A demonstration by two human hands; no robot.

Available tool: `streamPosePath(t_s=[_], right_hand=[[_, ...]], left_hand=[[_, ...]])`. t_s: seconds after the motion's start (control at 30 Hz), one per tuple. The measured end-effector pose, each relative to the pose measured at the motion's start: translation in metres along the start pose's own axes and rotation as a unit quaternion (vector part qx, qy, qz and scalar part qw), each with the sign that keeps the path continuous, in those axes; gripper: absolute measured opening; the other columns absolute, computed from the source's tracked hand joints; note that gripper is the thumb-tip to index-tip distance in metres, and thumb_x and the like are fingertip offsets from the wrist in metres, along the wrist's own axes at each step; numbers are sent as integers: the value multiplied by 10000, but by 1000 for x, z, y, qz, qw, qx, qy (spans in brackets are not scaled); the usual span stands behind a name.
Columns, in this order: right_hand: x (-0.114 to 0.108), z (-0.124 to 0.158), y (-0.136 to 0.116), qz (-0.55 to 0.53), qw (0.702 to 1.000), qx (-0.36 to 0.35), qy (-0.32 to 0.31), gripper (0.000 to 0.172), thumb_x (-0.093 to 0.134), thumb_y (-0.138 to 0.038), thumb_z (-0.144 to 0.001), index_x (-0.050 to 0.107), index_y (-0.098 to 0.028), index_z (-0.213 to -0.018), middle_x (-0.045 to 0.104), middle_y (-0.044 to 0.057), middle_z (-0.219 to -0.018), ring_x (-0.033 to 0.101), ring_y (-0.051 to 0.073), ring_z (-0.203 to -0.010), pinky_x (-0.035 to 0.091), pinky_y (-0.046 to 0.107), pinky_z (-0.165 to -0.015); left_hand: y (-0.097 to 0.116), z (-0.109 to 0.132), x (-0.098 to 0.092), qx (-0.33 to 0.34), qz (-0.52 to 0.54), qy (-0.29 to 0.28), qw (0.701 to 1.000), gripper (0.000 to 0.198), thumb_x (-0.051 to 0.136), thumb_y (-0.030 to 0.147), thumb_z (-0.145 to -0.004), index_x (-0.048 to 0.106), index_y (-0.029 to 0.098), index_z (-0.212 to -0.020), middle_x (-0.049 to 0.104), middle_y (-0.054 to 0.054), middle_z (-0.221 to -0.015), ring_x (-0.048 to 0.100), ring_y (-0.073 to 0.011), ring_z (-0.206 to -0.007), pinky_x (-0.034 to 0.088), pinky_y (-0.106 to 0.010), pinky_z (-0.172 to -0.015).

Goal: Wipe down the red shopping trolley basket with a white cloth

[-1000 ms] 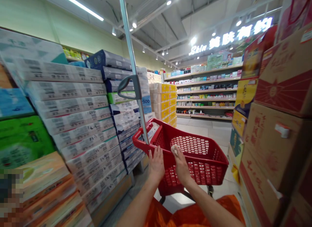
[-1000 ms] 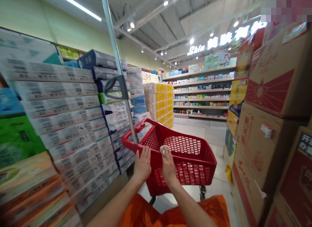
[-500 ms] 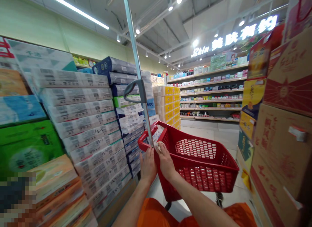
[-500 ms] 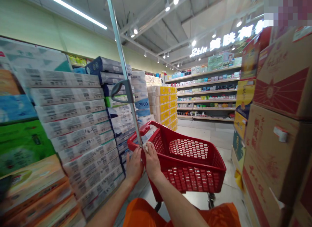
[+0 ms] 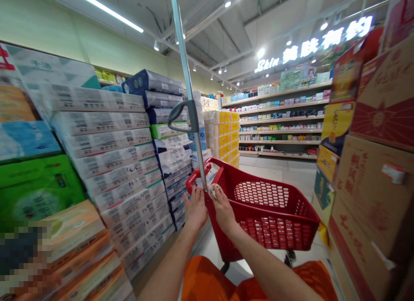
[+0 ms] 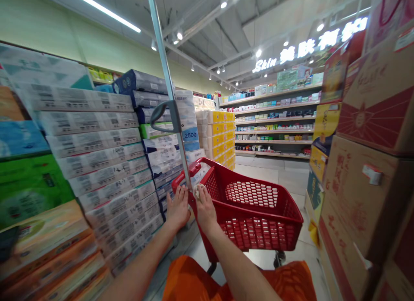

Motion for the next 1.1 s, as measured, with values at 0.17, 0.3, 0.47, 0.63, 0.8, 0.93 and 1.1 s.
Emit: streamPosePath(t_s=[0.17,0.3,0.47,0.63,0.8,0.93,1.1], right_hand=[[-40,42,49,55,996,74,18,732,232,107,-729,178,-261,-1359,252,28,-1412,151,184,-1302,275,430,-1046],[-35,38,40,41,997,58,20,673,283,46,-785,123,-258,-1363,237,21,-1415,150,184,-1302,296,407,-1039],[-49,54,65,68,994,82,9,727,253,95,-744,144,-281,-1357,223,4,-1418,148,181,-1302,284,407,-1043],[-68,73,84,103,987,119,28,784,217,122,-704,108,-295,-1359,192,-10,-1430,122,180,-1307,269,418,-1047],[-64,67,74,96,992,77,-22,799,235,122,-677,108,-258,-1368,190,0,-1431,122,175,-1308,284,383,-1046],[-85,87,102,145,981,127,11,789,238,117,-693,130,-291,-1360,195,-14,-1429,137,188,-1306,294,410,-1035],[-81,85,97,145,983,110,3,810,241,127,-668,132,-267,-1367,181,-12,-1435,130,181,-1308,296,381,-1036]], left_hand=[[15,3,-1,-5,23,38,999,653,377,156,-691,273,81,-1332,232,-112,-1417,137,-234,-1318,82,-559,-1038],[42,9,-3,67,38,93,993,626,361,131,-717,273,102,-1336,240,-91,-1419,155,-207,-1317,93,-493,-1068],[57,5,1,119,29,19,992,563,309,103,-753,315,81,-1315,263,-106,-1405,170,-222,-1312,113,-524,-1054],[65,7,4,111,11,10,994,574,360,140,-756,305,124,-1327,236,-116,-1415,133,-267,-1316,109,-551,-1036],[72,10,9,124,17,20,992,603,387,136,-755,273,212,-1342,197,-88,-1432,114,-271,-1319,114,-550,-1030],[77,10,8,109,30,20,993,575,369,135,-766,297,197,-1334,211,-99,-1425,127,-275,-1316,110,-559,-1027],[90,11,5,118,47,6,992,569,357,134,-752,323,132,-1321,239,-108,-1413,138,-256,-1316,79,-536,-1048]])
Point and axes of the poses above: each hand's wrist, its own z-axis away from the middle knuckle, its own x-axis out of the palm, y = z × x, the point moved 3 cm from there along -z, towards the middle knuckle
